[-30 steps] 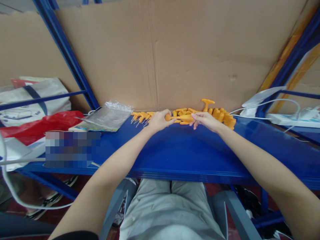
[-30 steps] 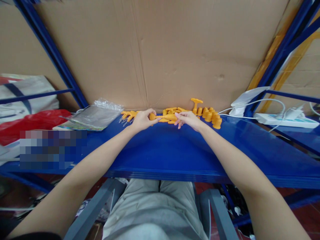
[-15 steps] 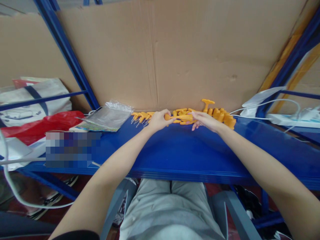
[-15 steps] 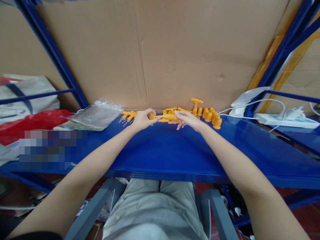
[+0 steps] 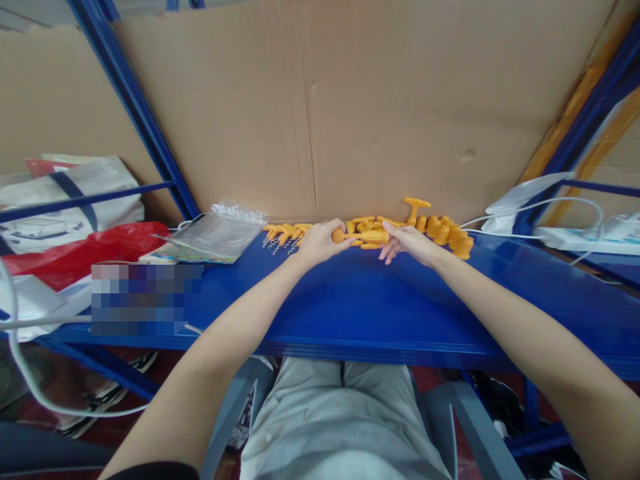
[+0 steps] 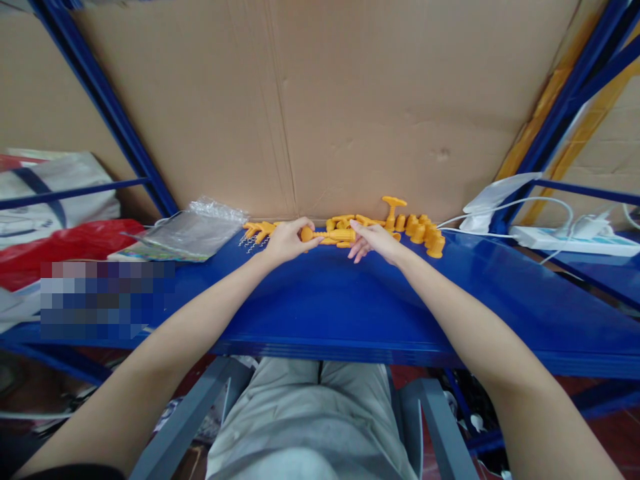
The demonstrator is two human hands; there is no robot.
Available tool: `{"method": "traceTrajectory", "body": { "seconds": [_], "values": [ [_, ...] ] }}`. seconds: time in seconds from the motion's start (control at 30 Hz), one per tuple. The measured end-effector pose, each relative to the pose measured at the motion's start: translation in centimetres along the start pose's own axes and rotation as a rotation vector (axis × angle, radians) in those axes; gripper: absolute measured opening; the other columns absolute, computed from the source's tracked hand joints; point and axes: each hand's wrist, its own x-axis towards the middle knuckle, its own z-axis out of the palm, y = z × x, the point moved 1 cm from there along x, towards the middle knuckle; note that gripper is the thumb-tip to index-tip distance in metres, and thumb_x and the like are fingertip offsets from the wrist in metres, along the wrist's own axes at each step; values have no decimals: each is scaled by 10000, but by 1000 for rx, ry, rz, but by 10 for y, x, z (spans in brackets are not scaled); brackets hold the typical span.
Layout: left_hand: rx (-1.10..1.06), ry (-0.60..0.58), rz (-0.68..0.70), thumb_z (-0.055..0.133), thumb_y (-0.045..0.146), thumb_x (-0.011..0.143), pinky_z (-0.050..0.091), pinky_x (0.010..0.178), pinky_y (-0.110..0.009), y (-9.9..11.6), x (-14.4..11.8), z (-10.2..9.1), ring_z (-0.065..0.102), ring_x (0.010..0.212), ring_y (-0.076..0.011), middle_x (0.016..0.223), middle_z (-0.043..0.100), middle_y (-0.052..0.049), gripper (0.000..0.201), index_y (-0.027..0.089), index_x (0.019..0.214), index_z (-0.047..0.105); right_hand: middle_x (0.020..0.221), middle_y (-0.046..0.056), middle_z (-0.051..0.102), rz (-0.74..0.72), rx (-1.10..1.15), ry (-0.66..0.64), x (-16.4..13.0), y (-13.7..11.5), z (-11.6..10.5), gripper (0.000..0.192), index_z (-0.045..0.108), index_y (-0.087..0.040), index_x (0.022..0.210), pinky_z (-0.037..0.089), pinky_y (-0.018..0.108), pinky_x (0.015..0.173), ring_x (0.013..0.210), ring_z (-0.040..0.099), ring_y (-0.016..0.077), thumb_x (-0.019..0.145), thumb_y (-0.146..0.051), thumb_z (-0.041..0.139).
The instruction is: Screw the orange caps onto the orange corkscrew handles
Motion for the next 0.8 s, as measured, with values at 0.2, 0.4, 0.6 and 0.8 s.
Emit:
{"method": "traceTrajectory", "body": {
  "seconds": [0.2, 0.4, 0.6, 0.8],
  "values": [
    [16, -18, -26, 738, 455, 808, 370, 602, -248, 2, 0, -1, 604, 633, -157, 680, 667, 11, 273, 207, 876, 645, 582, 133, 692, 68, -11, 8, 0, -3, 5, 640, 672, -179, 776, 577, 364, 579, 545, 680, 227, 909, -768, 460],
    [4, -18, -31, 737, 455, 803, 350, 585, -242, 2, 0, -1, 583, 604, -147, 642, 648, 22, 273, 208, 870, 643, 559, 116, 680, 70, -12, -8, 0, -3, 6, 698, 638, -195, 768, 516, 309, 463, 472, 643, 199, 874, -842, 398],
    [-55, -27, -56, 725, 453, 806, 348, 567, -232, -3, 1, -2, 559, 568, -137, 580, 619, 41, 270, 210, 848, 615, 858, 103, 788, 31, 29, -90, 2, 2, 0, 554, 644, -232, 935, 529, 268, 468, 562, 697, 180, 930, -748, 446],
    [-76, -31, -50, 707, 458, 809, 348, 557, -223, -9, 1, 0, 554, 552, -132, 570, 616, 41, 270, 211, 845, 604, 1128, 108, 761, -39, 75, -45, -1, 1, -2, 331, 657, -215, 1138, 599, 286, 643, 734, 749, 174, 872, -388, 752]
  ]
}}
